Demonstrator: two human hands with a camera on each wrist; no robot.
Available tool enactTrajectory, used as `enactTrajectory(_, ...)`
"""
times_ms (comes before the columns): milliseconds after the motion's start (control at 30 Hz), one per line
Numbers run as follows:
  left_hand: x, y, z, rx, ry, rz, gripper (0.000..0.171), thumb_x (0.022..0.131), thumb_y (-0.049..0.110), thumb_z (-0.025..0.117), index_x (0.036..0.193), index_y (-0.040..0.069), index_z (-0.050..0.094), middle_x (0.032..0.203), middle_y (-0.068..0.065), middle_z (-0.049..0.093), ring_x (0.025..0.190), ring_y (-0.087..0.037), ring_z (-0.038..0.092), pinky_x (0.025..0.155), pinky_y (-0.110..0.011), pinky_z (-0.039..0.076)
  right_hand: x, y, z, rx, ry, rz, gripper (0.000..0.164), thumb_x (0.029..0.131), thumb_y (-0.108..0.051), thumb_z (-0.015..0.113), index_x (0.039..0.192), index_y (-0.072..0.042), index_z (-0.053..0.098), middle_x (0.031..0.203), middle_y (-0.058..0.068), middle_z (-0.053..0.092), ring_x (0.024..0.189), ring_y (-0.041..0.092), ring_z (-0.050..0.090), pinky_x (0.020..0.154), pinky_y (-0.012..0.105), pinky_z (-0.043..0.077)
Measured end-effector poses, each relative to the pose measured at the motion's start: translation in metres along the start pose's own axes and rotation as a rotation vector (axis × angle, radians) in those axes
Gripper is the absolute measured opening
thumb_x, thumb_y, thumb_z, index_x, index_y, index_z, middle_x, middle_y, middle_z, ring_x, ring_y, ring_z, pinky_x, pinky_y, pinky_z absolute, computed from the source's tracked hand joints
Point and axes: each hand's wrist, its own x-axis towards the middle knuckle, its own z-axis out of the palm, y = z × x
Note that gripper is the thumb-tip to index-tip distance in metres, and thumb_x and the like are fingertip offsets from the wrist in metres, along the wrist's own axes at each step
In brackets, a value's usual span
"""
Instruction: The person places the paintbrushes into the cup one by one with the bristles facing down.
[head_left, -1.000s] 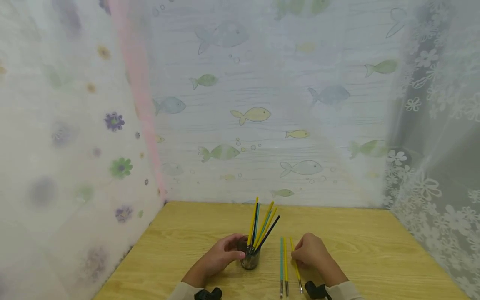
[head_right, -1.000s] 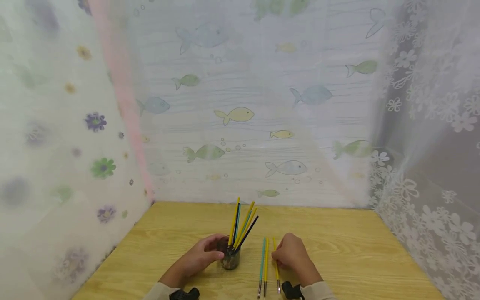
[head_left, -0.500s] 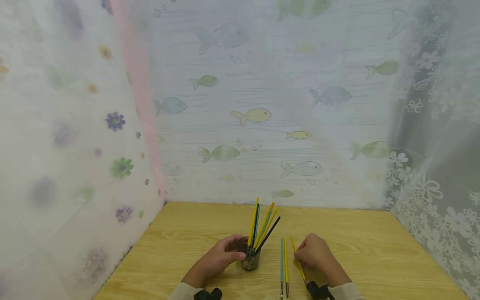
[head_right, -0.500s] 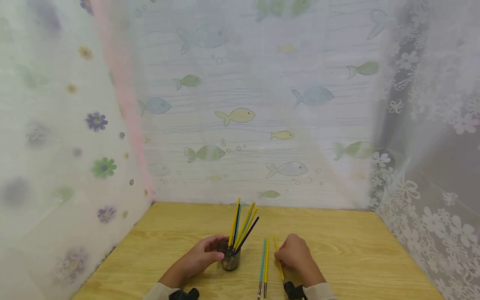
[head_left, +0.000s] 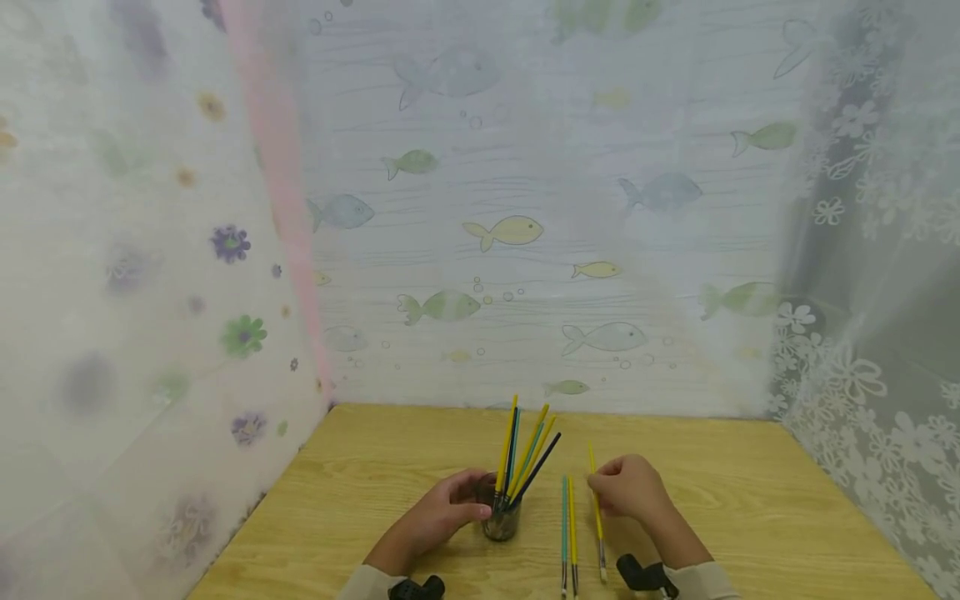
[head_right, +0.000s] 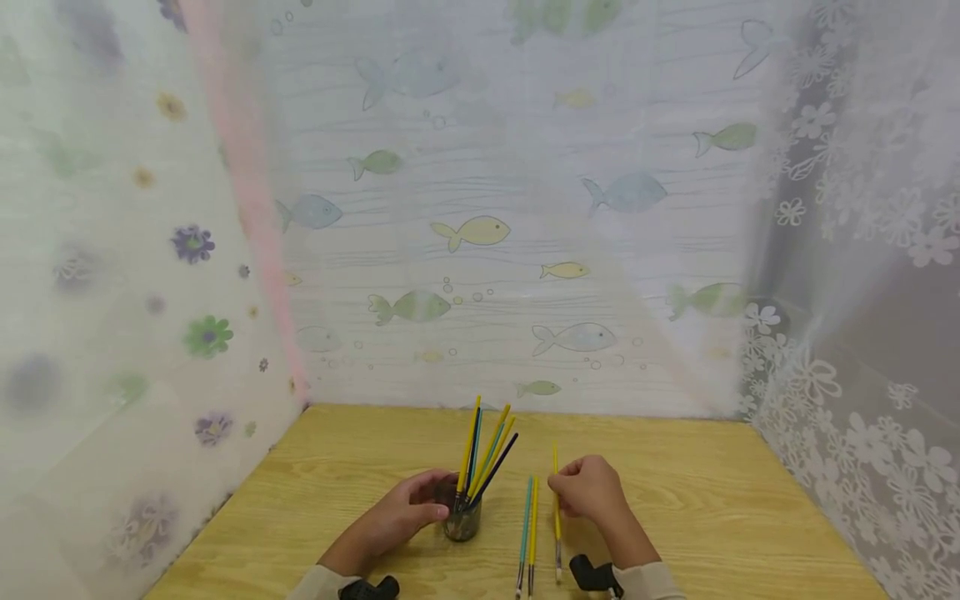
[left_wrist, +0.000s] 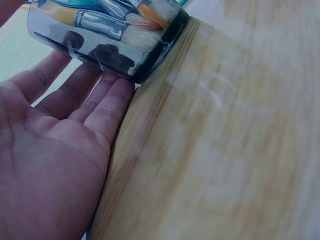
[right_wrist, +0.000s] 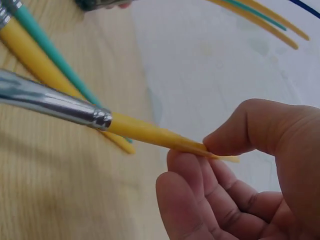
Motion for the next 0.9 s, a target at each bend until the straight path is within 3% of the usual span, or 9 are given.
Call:
enactTrajectory(167,0.0,-0.001,-0.001,-0.017,0.0,-0.003,0.056,0.104,0.023,0.064,0.155,0.007,0.044,0.154,-0.012,0.052,0.138,-0.024,0.053,0.112,-0.038,0.048,-0.001,-0.007,-0.005,0.072,0.032,-0.019,0.026,0.09,-0.014,0.071,0.108,0.004,0.072,0.095,0.013,0.073,0.069,0.02,0.07,0.062,0.036,0.063)
enactTrajectory(600,0.002,0.001,-0.001,-0.009,-0.004,0.002,0.054,0.105,0.022,0.062,0.155,0.008,0.045,0.151,-0.012,0.055,0.135,-0.023,0.056,0.11,-0.037,0.049,-0.01,-0.027,-0.023,0.062,0.098,-0.105,0.042,0.092,-0.015,0.068,0.127,0.007,0.064,0.111,0.02,0.073,0.078,0.026,0.075,0.069,0.039,0.064)
enactTrajectory(900,0.0,0.004,0.0,-0.011,-0.009,-0.001,0.054,0.105,0.022,0.062,0.155,0.008,0.045,0.152,-0.012,0.053,0.137,-0.024,0.054,0.11,-0.038,0.049,-0.017,-0.042,-0.031,0.1,0.115,-0.126,0.038,0.091,-0.011,0.07,0.125,0.003,0.062,0.111,0.017,0.066,0.076,0.022,0.075,0.067,0.034,0.064)
